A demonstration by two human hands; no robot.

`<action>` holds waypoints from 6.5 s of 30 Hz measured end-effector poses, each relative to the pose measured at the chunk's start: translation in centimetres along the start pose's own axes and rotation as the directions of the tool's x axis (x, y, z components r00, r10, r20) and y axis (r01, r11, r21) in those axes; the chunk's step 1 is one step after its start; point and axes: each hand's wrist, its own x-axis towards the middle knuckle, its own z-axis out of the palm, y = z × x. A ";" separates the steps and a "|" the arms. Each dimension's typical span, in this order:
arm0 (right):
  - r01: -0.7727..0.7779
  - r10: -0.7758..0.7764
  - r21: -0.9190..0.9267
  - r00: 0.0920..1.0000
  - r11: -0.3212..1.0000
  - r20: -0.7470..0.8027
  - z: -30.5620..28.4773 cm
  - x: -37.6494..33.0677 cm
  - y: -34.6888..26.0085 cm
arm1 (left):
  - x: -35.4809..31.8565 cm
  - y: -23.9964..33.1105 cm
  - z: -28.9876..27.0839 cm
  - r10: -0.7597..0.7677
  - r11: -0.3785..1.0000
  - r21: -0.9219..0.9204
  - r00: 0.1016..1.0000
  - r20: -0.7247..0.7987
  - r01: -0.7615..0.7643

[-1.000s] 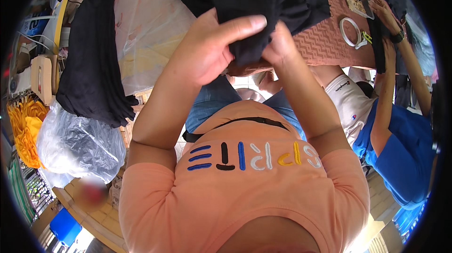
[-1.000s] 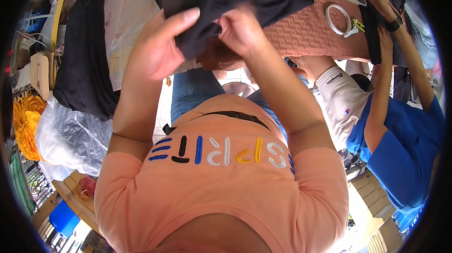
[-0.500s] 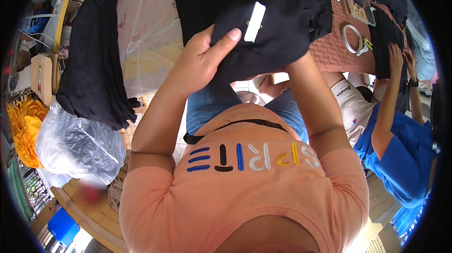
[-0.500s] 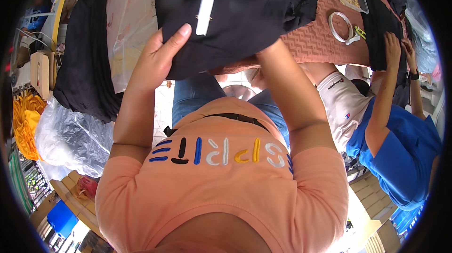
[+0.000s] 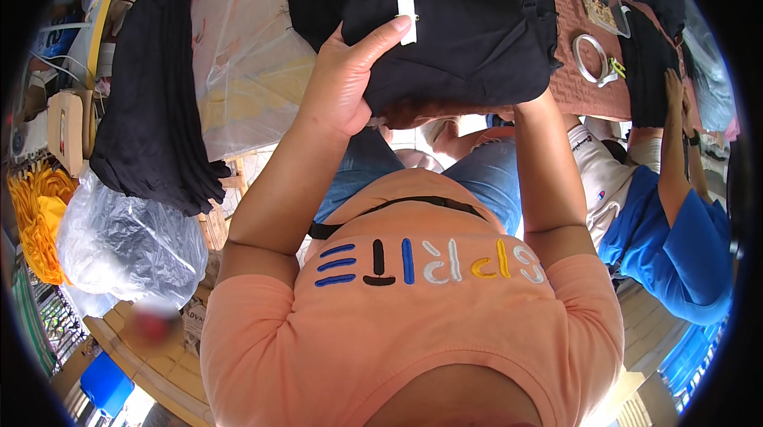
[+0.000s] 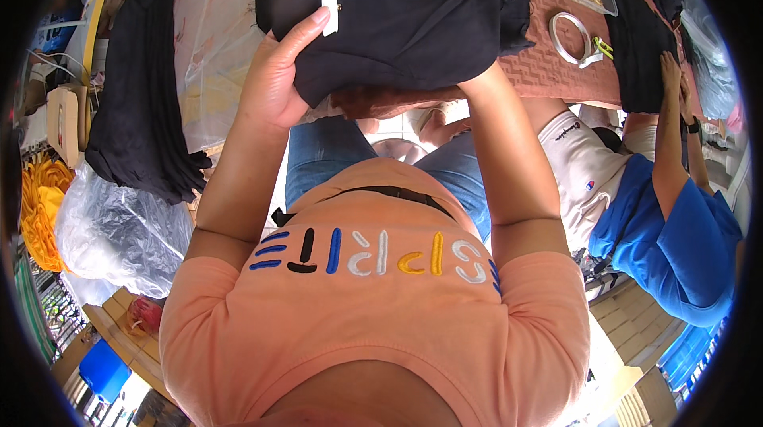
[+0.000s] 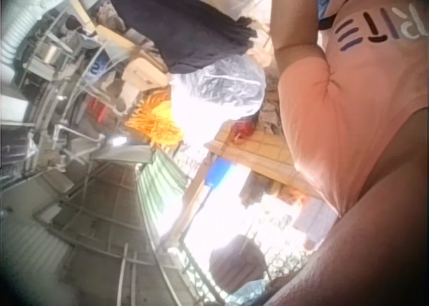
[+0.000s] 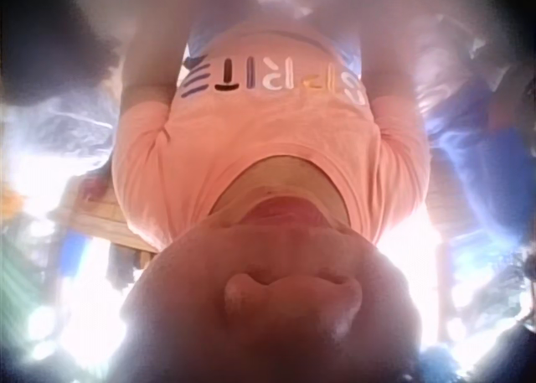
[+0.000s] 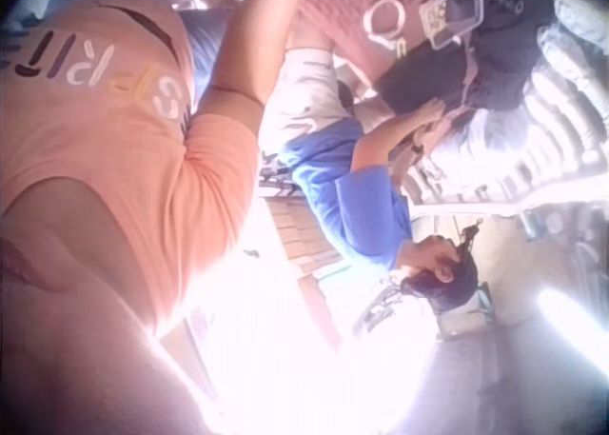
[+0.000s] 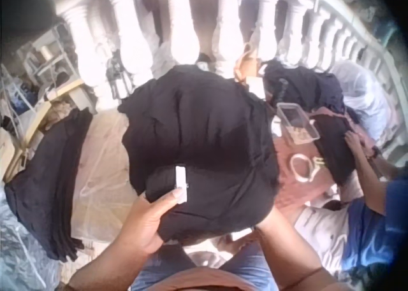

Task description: The person sews a white label onto a black garment using a needle and thread, pulling the thread through the fabric multiple times.

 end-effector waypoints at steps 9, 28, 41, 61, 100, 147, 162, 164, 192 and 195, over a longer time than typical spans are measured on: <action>0.007 -0.007 -0.023 1.000 1.000 0.005 -0.7 -0.6 -0.7 | -0.2 0.7 -0.2 -0.386 0.824 -0.329 0.882 0.270 0.461; 0.009 -0.009 -0.006 0.998 1.000 0.064 1.2 -0.6 0.8 | -2.2 4.3 2.8 0.234 0.910 0.290 0.945 0.230 -0.296; -0.009 0.015 -0.063 0.995 0.998 0.100 0.9 0.1 0.2 | -1.4 2.8 1.2 0.091 0.979 0.183 0.996 0.013 -0.092; 0.118 -0.120 -0.046 0.992 0.992 -0.044 1.0 0.8 1.4 | -0.8 0.7 1.2 0.080 0.987 0.149 0.992 -0.100 -0.065; 0.124 -0.129 -0.096 0.990 0.988 -0.051 0.3 -0.1 0.9 | -1.4 -0.1 0.9 0.202 0.856 0.489 0.979 -0.024 -0.165; 0.069 0.272 -0.944 0.949 0.321 0.162 -5.5 -4.8 1.7 | -0.8 0.5 0.2 0.099 0.930 0.358 0.995 -0.032 -0.081; 0.598 -0.519 -0.709 0.768 0.374 0.375 2.9 -4.5 -1.3 | -1.7 0.8 0.4 0.050 0.948 0.311 0.998 0.046 -0.062; 0.605 -0.528 -0.704 0.761 0.371 0.377 3.0 -4.4 -1.1 | -1.8 0.9 0.3 0.038 0.956 0.289 0.999 0.031 -0.045; 0.647 -0.530 -0.644 0.743 0.409 0.410 2.2 -4.2 -1.3 | -1.8 0.7 1.4 0.099 0.966 0.238 0.995 0.003 -0.097; 0.651 -0.529 -0.645 0.739 0.401 0.417 2.3 -4.2 -1.4 | -1.7 0.6 1.1 0.090 0.958 0.272 0.996 0.013 -0.091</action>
